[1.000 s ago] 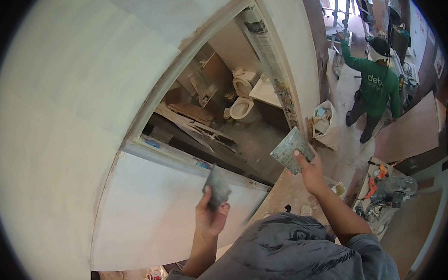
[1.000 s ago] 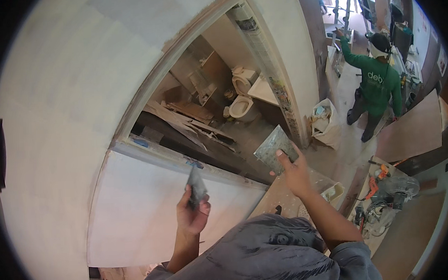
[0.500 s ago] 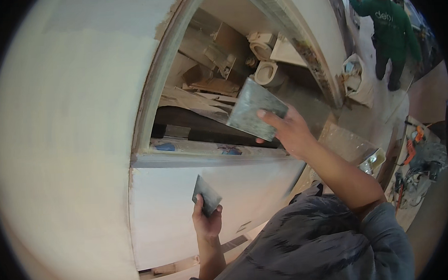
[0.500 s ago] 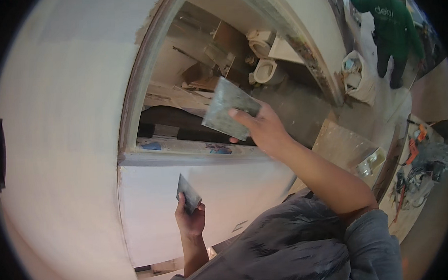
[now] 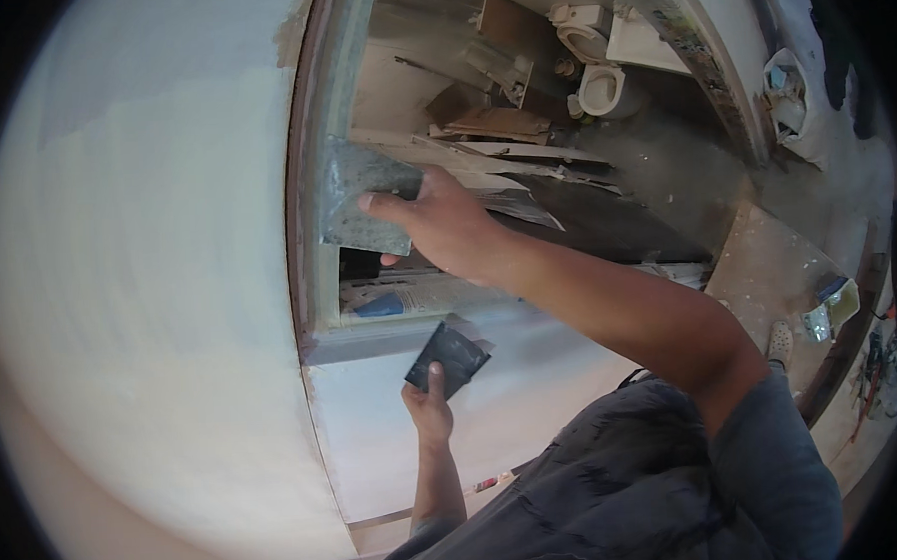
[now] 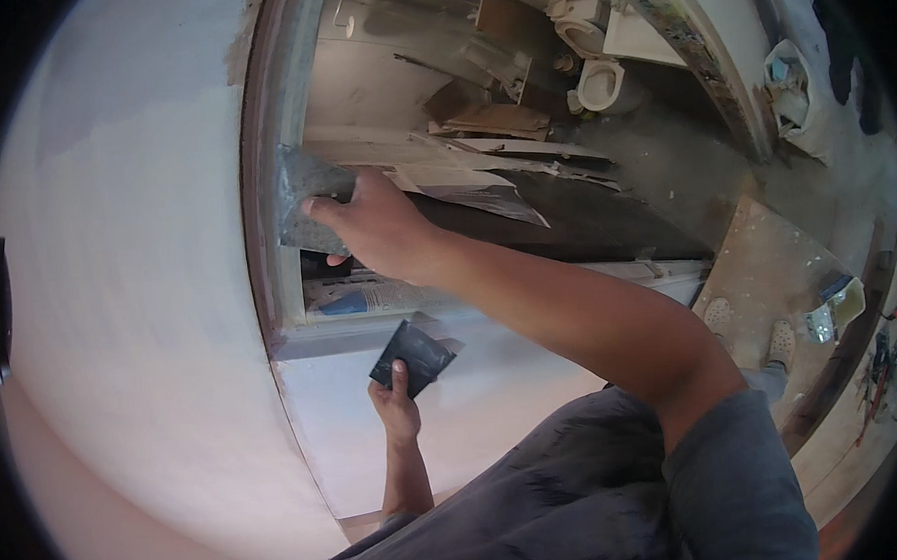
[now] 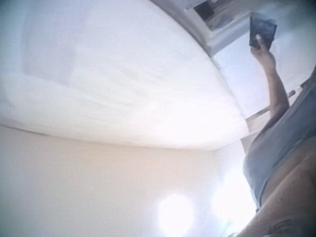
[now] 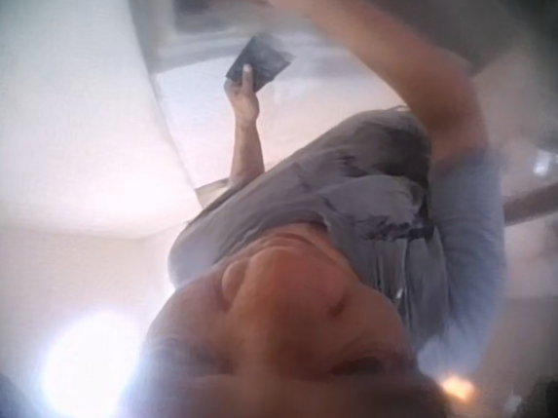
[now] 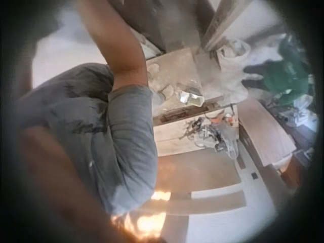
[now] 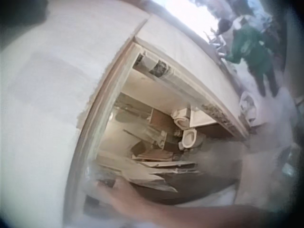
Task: The person applies plaster to a wall using a trowel and a smaller scraper. They repeatedly scoop plaster from a container, spread it onto the wall, and smooth the surface. The person works in a room under renovation with other workers visible in the background.
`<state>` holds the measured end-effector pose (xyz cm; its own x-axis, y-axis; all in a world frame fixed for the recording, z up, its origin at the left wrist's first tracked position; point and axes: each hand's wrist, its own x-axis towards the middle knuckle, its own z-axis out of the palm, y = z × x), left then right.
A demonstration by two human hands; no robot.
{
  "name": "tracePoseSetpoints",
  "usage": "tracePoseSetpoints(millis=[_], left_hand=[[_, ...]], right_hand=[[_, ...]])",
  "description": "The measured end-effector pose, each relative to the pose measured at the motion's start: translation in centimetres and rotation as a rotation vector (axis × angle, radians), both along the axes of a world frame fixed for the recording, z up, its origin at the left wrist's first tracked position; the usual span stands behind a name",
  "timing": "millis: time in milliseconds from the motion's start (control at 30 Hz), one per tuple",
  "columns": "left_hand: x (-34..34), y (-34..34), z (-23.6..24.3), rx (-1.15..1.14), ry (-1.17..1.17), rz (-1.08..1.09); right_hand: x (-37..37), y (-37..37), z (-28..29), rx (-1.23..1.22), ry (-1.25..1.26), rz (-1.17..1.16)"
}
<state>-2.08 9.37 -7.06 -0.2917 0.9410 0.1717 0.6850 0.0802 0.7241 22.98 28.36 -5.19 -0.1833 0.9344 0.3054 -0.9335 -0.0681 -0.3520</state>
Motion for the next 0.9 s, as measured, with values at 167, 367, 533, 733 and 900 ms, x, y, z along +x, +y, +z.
tracePoseSetpoints(millis=[167,367,533,733,900], left_hand=[[0.4,0.1,0.4,-0.078,-0.033,0.02],[0.4,0.1,-0.2,-0.045,0.005,0.042],[0.8,0.3,0.0,-0.036,-0.003,0.023],[0.6,0.3,-0.1,-0.033,0.014,0.021],[0.9,0.6,-0.3,-0.011,0.0,0.009]], right_hand=[[-2.0,2.5,1.6,0.164,0.046,0.056],[-3.5,1.7,4.0,0.041,-0.134,-0.184],[-3.6,1.0,5.6,0.0,-0.219,-0.275],[-1.3,0.7,4.4,0.072,-0.207,-0.114],[-0.7,-0.3,3.5,0.096,-0.042,-0.066]])
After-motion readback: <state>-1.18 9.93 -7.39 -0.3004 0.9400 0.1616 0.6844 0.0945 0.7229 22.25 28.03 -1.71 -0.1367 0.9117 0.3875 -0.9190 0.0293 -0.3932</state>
